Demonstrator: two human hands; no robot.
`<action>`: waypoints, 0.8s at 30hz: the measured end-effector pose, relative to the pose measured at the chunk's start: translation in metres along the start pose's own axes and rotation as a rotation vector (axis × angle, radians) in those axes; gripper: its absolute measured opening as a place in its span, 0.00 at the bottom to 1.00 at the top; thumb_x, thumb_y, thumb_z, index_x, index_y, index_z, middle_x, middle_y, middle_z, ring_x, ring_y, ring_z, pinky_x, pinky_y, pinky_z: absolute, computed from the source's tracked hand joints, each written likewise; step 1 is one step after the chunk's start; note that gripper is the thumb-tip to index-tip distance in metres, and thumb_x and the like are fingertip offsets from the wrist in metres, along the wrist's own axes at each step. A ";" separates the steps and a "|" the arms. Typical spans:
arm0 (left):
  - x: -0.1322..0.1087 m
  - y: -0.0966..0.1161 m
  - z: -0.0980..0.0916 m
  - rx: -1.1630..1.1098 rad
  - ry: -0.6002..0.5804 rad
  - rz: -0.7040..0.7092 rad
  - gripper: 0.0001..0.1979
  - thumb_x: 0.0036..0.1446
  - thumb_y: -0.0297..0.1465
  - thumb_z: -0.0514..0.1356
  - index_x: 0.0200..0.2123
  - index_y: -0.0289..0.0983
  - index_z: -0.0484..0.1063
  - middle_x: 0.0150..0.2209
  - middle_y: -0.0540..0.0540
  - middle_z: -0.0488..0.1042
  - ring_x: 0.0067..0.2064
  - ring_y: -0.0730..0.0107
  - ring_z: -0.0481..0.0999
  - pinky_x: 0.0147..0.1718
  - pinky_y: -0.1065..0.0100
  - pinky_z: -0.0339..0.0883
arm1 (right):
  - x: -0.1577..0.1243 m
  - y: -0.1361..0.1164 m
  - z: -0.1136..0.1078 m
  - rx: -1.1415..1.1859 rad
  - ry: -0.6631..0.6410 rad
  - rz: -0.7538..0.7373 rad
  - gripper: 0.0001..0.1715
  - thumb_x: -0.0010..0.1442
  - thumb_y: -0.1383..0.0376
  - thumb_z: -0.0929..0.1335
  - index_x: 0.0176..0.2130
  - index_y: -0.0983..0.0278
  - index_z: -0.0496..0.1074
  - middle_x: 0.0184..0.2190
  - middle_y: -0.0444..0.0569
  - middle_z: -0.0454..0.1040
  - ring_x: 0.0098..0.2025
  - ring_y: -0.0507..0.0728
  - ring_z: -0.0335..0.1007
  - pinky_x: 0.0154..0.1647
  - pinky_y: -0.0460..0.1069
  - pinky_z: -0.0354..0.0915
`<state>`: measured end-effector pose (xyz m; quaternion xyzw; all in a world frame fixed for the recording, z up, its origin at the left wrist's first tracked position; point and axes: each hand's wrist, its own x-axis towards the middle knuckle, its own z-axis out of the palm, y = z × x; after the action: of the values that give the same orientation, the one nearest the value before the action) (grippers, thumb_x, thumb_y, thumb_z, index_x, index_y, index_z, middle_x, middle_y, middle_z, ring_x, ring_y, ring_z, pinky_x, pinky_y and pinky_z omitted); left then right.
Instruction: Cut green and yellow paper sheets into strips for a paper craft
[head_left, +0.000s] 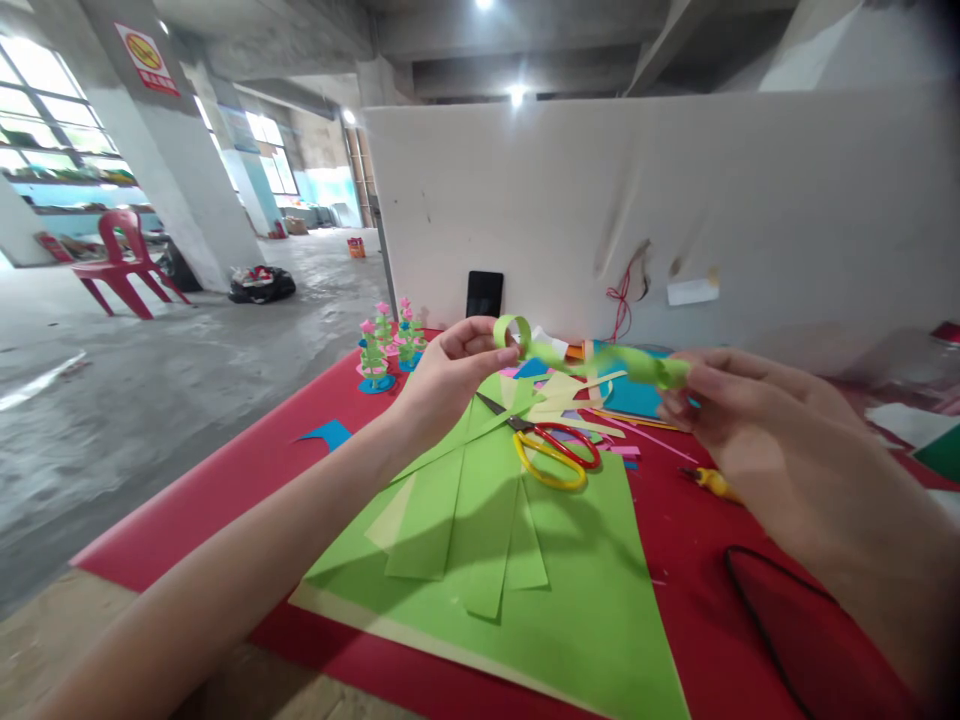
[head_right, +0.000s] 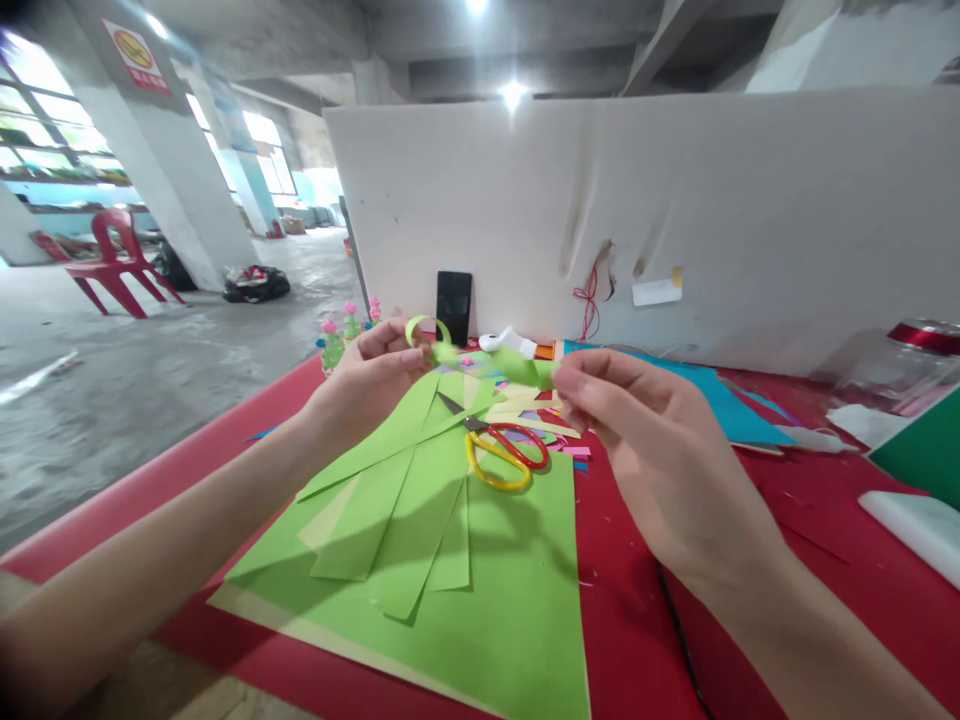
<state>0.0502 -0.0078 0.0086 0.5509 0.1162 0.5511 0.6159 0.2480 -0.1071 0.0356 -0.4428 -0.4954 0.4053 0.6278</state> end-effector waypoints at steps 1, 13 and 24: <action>0.001 -0.001 -0.002 -0.007 0.001 0.009 0.07 0.43 0.22 0.62 0.28 0.36 0.71 0.28 0.53 0.72 0.32 0.80 0.71 0.36 0.74 0.62 | 0.002 0.000 -0.001 0.032 0.005 0.026 0.03 0.48 0.64 0.69 0.27 0.61 0.72 0.26 0.40 0.69 0.29 0.46 0.64 0.30 0.38 0.63; 0.010 -0.005 -0.023 0.039 0.206 0.057 0.09 0.40 0.17 0.57 0.19 0.36 0.68 0.30 0.53 0.70 0.35 0.77 0.69 0.39 0.71 0.61 | 0.006 -0.005 -0.003 0.048 -0.034 0.110 0.03 0.48 0.64 0.68 0.27 0.60 0.73 0.28 0.41 0.70 0.30 0.48 0.64 0.31 0.42 0.63; -0.024 0.009 0.029 0.592 -0.372 -0.054 0.12 0.49 0.34 0.60 0.39 0.39 0.71 0.42 0.47 0.72 0.46 0.67 0.68 0.45 0.68 0.61 | 0.002 0.015 0.005 -0.281 -0.281 0.151 0.05 0.49 0.60 0.68 0.29 0.56 0.73 0.27 0.41 0.70 0.35 0.53 0.65 0.34 0.46 0.60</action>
<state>0.0586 -0.0451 0.0151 0.7934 0.1714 0.3670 0.4544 0.2425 -0.1003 0.0226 -0.5011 -0.5950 0.4359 0.4526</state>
